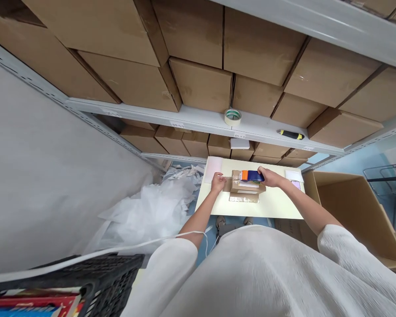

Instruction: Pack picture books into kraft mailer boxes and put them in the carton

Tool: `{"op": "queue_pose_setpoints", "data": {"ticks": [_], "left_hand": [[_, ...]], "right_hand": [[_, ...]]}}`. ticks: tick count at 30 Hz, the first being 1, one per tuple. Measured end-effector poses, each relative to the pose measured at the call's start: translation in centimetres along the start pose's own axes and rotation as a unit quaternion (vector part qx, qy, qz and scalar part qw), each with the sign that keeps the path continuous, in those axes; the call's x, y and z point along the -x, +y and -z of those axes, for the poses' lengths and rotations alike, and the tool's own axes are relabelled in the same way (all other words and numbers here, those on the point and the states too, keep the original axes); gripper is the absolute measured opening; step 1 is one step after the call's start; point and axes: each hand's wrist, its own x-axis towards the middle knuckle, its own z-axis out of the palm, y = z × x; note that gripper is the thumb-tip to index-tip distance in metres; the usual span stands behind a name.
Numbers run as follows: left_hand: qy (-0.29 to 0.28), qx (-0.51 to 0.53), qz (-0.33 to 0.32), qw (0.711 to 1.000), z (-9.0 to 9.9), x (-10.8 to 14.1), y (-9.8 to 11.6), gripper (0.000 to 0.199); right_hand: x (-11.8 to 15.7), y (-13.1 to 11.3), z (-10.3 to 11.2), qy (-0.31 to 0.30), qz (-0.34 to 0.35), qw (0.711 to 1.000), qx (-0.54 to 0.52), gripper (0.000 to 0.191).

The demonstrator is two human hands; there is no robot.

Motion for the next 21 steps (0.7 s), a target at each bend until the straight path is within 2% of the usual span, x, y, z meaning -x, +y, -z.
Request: {"op": "queue_pose_setpoints", "data": {"ticks": [7, 10, 15, 18, 21], "left_hand": [[-0.013, -0.035, 0.047, 0.998, -2.2, 0.3, -0.9, 0.035], [-0.021, -0.033, 0.039, 0.998, -2.5, 0.6, -0.9, 0.039], [0.025, -0.054, 0.002, 0.998, -2.1, 1.3, -0.6, 0.033], [-0.028, -0.034, -0.008, 0.999, -1.8, 1.9, -0.2, 0.022], [-0.066, -0.047, -0.028, 0.996, -1.6, 2.4, 0.6, 0.025]], "right_hand": [[-0.1, -0.3, -0.2, 0.0, -0.011, 1.0, 0.009, 0.041], [0.0, -0.4, -0.2, 0.0, -0.015, 1.0, 0.005, 0.041], [0.2, -0.6, -0.3, 0.006, -0.017, 1.0, 0.004, 0.041], [0.2, -0.5, -0.6, 0.01, -0.023, 1.0, 0.004, 0.041], [0.3, -0.2, -0.9, 0.017, -0.026, 1.0, -0.002, 0.043]]}}
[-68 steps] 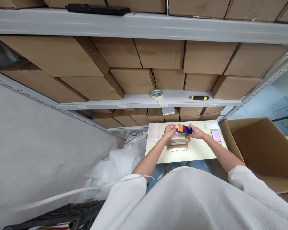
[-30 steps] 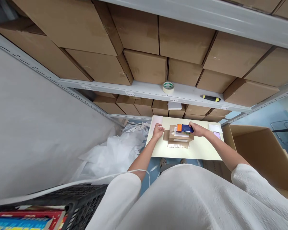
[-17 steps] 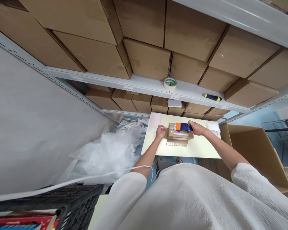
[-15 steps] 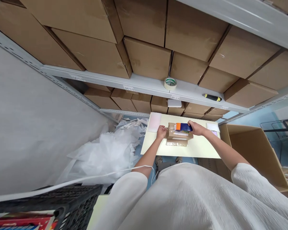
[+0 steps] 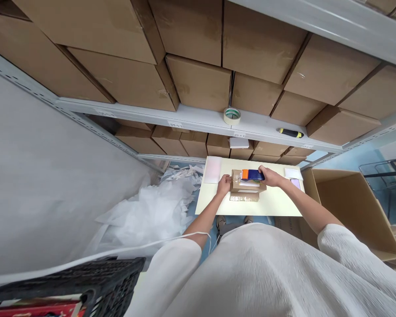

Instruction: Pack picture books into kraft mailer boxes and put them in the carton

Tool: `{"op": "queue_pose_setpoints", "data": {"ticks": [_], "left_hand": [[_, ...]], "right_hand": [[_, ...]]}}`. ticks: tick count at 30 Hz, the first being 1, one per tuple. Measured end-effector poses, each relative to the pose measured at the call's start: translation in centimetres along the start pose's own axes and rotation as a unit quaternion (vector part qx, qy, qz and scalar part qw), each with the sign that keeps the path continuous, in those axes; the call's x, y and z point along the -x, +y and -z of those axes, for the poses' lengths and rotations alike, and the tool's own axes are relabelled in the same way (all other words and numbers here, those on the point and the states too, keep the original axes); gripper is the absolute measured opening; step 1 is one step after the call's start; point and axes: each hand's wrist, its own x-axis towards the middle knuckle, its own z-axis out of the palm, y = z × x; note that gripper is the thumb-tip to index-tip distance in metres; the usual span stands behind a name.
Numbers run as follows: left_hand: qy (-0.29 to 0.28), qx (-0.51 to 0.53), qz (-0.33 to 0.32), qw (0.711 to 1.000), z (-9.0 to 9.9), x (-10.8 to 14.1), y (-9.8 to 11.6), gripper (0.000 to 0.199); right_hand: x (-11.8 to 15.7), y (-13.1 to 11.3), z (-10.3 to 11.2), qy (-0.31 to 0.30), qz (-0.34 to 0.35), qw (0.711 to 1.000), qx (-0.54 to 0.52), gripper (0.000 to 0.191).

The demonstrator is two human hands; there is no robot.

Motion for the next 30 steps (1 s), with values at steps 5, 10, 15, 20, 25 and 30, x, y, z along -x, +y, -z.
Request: {"op": "queue_pose_setpoints", "data": {"ticks": [5, 10, 15, 20, 25, 30], "left_hand": [[-0.083, -0.097, -0.175, 0.976, 0.2, 0.3, 2.2, 0.069], [-0.173, -0.209, -0.2, 0.941, 0.4, 0.4, 3.2, 0.097], [-0.178, -0.265, -0.186, 0.929, 0.9, 0.3, 3.1, 0.094], [-0.194, -0.386, -0.164, 0.887, 0.9, 0.4, 4.2, 0.093], [-0.206, -0.46, -0.147, 0.851, 0.7, 0.8, 5.1, 0.092], [-0.211, -0.478, -0.134, 0.842, 0.6, 0.9, 5.3, 0.092]], "right_hand": [[-0.1, 0.2, -0.5, 0.015, -0.005, 0.999, -0.042, 0.052], [-0.3, 0.3, -0.7, 0.048, 0.043, 0.995, -0.077, 0.053], [0.1, 0.9, -1.0, 0.066, 0.051, 0.991, -0.103, 0.056], [0.4, 1.2, -0.2, 0.02, 0.043, 0.999, -0.017, 0.057], [2.3, 2.9, 1.5, -0.011, 0.004, 0.996, 0.09, 0.041], [6.0, 7.3, 2.9, -0.041, -0.038, 0.988, 0.147, 0.03]]}}
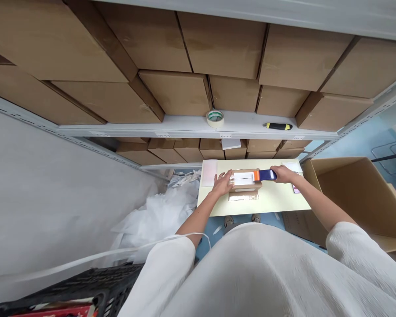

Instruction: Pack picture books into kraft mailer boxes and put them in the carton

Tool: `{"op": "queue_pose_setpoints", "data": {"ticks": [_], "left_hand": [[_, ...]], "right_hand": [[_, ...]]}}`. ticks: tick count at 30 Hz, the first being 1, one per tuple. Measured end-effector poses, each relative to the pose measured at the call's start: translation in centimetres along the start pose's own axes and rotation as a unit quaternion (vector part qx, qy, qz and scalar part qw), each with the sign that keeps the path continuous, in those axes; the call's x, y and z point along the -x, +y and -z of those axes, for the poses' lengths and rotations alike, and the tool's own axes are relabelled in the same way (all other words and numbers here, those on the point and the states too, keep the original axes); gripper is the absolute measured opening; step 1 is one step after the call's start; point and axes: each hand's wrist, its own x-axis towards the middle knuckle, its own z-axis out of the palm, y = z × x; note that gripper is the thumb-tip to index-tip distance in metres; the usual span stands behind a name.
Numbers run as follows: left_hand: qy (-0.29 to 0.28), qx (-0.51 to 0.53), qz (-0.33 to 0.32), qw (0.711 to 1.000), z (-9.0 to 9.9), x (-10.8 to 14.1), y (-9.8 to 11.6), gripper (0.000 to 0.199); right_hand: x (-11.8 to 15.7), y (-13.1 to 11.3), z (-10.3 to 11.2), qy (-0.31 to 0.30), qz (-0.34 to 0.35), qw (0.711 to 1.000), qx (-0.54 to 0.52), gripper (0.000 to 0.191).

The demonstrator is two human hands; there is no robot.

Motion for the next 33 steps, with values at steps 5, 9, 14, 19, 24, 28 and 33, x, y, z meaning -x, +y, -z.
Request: {"op": "queue_pose_setpoints", "data": {"ticks": [5, 9, 14, 19, 24, 28, 33], "left_hand": [[-0.011, -0.01, 0.014, 1.0, 0.2, -0.2, 0.3, 0.092], [-0.018, -0.009, 0.024, 1.0, 0.3, -0.3, 0.7, 0.092], [-0.021, -0.017, 0.038, 0.999, 0.4, -0.3, 1.1, 0.094], [-0.028, -0.018, 0.043, 0.999, 0.6, -0.4, 1.5, 0.094], [-0.029, -0.014, 0.044, 0.999, 0.8, -0.6, 1.9, 0.095], [-0.029, 0.005, 0.048, 0.998, 0.8, -0.7, 2.0, 0.099], [-0.023, 0.046, 0.042, 0.998, 0.7, -0.5, 1.9, 0.101]], "right_hand": [[3.2, 5.2, -1.3, -0.023, -0.019, 1.0, 0.004, 0.032], [4.3, 8.0, -2.4, -0.028, -0.034, 0.999, -0.01, 0.033], [4.4, 8.7, -2.9, -0.029, -0.034, 0.999, -0.004, 0.032], [4.4, 8.6, -2.9, -0.039, -0.037, 0.999, 0.007, 0.034], [2.8, 6.9, -3.1, -0.093, -0.088, 0.991, 0.031, 0.042], [0.6, 4.6, -3.5, -0.123, -0.102, 0.985, 0.059, 0.051], [-2.2, 2.7, -3.1, -0.122, -0.097, 0.984, 0.091, 0.051]]}}
